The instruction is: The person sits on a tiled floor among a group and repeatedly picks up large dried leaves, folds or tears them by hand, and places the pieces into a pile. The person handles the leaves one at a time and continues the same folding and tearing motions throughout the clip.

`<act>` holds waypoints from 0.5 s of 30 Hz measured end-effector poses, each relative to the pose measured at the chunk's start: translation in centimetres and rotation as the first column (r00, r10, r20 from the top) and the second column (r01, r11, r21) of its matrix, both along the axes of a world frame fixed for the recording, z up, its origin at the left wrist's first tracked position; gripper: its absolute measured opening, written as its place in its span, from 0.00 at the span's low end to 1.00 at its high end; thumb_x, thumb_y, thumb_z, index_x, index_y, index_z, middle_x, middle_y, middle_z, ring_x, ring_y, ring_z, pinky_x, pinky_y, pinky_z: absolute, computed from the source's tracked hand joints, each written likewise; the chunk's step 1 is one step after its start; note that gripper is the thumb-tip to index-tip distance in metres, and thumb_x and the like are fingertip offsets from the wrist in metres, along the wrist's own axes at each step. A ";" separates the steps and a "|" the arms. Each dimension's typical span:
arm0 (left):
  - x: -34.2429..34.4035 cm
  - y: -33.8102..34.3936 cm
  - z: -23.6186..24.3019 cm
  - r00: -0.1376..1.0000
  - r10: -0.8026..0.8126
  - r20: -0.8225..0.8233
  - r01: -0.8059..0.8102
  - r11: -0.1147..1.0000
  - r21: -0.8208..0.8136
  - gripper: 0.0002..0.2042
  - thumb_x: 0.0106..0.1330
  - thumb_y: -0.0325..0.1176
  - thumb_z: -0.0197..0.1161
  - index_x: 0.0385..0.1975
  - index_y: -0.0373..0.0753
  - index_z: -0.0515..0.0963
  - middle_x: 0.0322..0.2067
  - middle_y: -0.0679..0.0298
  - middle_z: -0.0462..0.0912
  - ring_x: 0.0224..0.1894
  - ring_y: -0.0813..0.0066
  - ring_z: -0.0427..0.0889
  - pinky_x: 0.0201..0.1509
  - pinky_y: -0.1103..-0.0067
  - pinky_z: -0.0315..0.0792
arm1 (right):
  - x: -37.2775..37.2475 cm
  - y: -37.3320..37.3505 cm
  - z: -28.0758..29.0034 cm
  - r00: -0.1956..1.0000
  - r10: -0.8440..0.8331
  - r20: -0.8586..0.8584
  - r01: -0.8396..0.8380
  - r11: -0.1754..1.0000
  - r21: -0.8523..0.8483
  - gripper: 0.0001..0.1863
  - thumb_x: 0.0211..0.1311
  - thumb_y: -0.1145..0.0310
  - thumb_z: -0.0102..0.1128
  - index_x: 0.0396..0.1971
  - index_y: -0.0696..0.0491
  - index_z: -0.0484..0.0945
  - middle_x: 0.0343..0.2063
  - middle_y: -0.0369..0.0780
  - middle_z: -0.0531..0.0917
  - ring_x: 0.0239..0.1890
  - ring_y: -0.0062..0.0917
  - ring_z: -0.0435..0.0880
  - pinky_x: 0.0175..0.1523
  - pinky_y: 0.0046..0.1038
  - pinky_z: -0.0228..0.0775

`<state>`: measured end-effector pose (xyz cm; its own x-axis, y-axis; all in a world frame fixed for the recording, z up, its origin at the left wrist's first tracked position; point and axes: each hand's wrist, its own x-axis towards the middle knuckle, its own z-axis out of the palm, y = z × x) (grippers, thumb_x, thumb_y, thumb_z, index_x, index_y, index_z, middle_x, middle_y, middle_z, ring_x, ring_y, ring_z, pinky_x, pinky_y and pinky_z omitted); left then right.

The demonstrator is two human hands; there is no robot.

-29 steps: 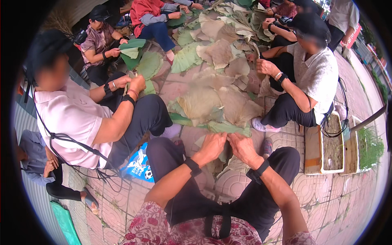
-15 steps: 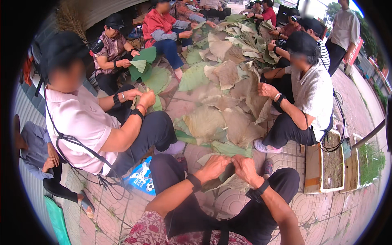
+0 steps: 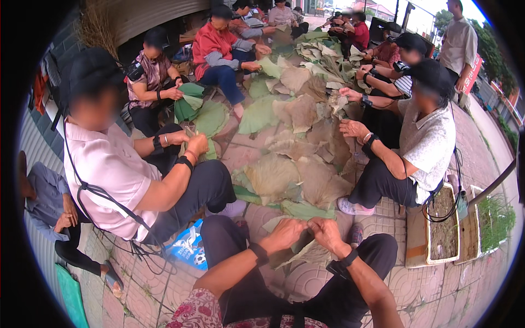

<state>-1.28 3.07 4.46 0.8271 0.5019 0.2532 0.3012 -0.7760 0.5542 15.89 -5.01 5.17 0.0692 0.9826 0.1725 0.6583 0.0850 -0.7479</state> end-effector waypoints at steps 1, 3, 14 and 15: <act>0.0 0.0 0.0 1.000 0.008 0.007 -0.008 1.000 -0.011 0.08 0.55 0.24 0.54 0.32 0.31 0.78 0.27 0.44 0.80 0.33 0.43 0.81 0.36 0.58 0.74 | 0.0 0.1 0.2 0.999 -0.032 -0.042 0.030 0.999 -0.045 0.06 0.61 0.70 0.57 0.33 0.56 0.80 0.26 0.50 0.81 0.31 0.48 0.80 0.36 0.41 0.70; 0.2 -0.1 -0.1 1.000 0.027 -0.001 -0.027 1.000 0.003 0.08 0.55 0.24 0.54 0.32 0.31 0.78 0.27 0.44 0.80 0.33 0.43 0.81 0.36 0.58 0.74 | 0.1 0.3 -0.4 1.000 -0.020 -0.009 0.019 0.998 -0.056 0.06 0.59 0.70 0.57 0.32 0.56 0.80 0.28 0.49 0.82 0.34 0.49 0.81 0.38 0.42 0.72; 0.2 -0.4 -2.6 0.997 0.041 -0.064 -0.041 0.999 0.006 0.06 0.58 0.27 0.54 0.29 0.31 0.74 0.25 0.44 0.78 0.31 0.42 0.79 0.34 0.55 0.70 | -0.3 0.0 -1.3 0.962 0.075 0.261 -0.058 0.996 -0.071 0.12 0.51 0.72 0.57 0.37 0.55 0.78 0.34 0.50 0.83 0.36 0.49 0.82 0.41 0.47 0.73; 0.1 -0.3 -3.1 0.997 0.037 -0.063 -0.036 0.999 0.018 0.06 0.57 0.27 0.55 0.29 0.31 0.74 0.25 0.44 0.78 0.31 0.41 0.78 0.34 0.55 0.70 | -0.5 0.0 -1.3 0.955 0.081 0.285 -0.056 0.994 -0.096 0.11 0.51 0.72 0.57 0.37 0.55 0.78 0.34 0.50 0.83 0.36 0.48 0.82 0.41 0.46 0.73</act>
